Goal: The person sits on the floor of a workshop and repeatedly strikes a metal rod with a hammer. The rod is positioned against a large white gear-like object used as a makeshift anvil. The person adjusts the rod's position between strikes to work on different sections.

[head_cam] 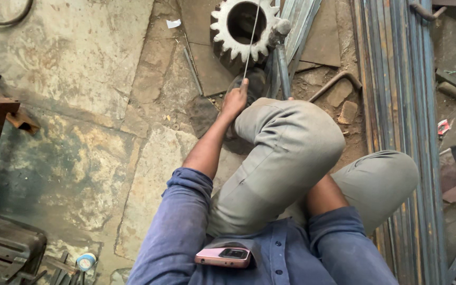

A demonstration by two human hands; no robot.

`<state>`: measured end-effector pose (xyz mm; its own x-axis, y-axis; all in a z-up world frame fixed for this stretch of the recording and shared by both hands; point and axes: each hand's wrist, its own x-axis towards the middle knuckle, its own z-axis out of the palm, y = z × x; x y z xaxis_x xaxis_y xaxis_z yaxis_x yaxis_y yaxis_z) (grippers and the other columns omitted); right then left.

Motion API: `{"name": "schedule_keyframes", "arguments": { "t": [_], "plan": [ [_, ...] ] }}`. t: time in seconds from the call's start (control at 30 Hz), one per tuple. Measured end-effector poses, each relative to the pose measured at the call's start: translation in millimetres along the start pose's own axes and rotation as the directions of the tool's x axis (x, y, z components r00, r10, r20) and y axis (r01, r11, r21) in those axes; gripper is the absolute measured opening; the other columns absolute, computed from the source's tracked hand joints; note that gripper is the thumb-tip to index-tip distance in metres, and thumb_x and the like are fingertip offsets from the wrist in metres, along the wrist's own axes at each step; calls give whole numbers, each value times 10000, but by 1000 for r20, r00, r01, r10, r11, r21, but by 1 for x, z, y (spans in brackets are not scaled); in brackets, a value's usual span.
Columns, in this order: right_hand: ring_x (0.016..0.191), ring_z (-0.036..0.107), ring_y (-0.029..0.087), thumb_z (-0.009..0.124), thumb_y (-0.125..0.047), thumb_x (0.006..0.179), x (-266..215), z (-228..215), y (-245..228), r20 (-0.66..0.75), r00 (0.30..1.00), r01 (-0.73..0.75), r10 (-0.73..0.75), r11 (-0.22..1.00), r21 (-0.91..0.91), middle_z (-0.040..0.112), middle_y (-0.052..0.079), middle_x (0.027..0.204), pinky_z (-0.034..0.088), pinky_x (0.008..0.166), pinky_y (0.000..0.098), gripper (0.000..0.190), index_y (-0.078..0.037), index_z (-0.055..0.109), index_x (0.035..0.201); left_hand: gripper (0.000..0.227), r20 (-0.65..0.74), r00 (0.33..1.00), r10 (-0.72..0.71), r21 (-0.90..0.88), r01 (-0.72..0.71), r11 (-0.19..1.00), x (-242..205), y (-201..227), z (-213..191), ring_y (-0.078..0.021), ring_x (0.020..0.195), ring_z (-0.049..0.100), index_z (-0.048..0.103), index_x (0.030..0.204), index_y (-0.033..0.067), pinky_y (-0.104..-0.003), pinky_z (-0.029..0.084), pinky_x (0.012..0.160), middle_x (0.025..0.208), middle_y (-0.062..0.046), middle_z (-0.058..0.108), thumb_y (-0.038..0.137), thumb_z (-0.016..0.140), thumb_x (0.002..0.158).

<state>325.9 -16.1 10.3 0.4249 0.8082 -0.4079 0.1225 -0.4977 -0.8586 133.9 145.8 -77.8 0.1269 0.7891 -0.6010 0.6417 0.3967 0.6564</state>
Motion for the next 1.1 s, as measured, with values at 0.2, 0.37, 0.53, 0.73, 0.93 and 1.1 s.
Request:
{"name": "schedule_keyframes", "arguments": {
  "t": [0.2, 0.37, 0.53, 0.73, 0.93, 1.1],
  "plan": [
    [525, 425, 126, 588, -637, 994, -32, -12, 11, -17, 1000, -26, 26, 1000, 17, 483, 7, 580, 354, 491, 358, 652, -59, 547, 694, 853, -2, 1000, 13, 88, -13, 996, 1, 2, -21, -483, 1104, 626, 770, 1039, 67, -567, 458, 966, 1068, -263, 696, 739, 252, 947],
    [525, 423, 126, 586, -632, 997, -44, -16, 12, -33, 999, -35, 36, 999, 32, 480, 6, 579, 353, 490, 360, 649, -62, 543, 690, 513, 98, 992, 84, -459, -30, 888, 23, -16, -22, -314, 633, 700, 714, 934, 40, -442, 541, 594, 698, -155, 700, 504, 509, 1010],
    [525, 420, 125, 584, -628, 1000, -38, -24, -10, -62, 998, 15, -12, 999, 41, 478, 5, 577, 352, 490, 361, 646, -65, 540, 685, 335, 1, 990, 138, -513, -118, 850, 23, -9, -24, -146, 457, 527, 657, 911, 73, -350, 446, 424, 588, -47, 548, 372, 564, 1028],
    [525, 418, 125, 582, -622, 1003, 14, -21, -57, -86, 987, 139, -133, 987, 76, 475, 4, 576, 351, 489, 362, 643, -68, 536, 680, 353, -8, 998, 60, -382, -59, 922, 1, 4, -36, -138, 484, 581, 669, 889, 96, -338, 482, 475, 582, -36, 586, 407, 563, 1018],
    [526, 415, 124, 580, -617, 1007, 60, 1, -69, -73, 984, 169, -165, 984, 60, 472, 3, 574, 350, 489, 364, 640, -72, 532, 675, 396, -185, 969, 164, -246, -207, 947, -16, -2, -21, -275, 656, 686, 700, 911, 88, -430, 522, 652, 694, -124, 680, 446, 554, 999],
    [526, 413, 123, 578, -612, 1010, 43, 14, -37, -50, 994, 103, -102, 995, 13, 469, 2, 573, 349, 488, 365, 638, -75, 529, 670, 382, -322, 932, 166, -199, -238, 951, -25, -9, -3, -361, 795, 667, 734, 963, 113, -468, 509, 695, 841, -161, 717, 452, 558, 978]
  ]
}}
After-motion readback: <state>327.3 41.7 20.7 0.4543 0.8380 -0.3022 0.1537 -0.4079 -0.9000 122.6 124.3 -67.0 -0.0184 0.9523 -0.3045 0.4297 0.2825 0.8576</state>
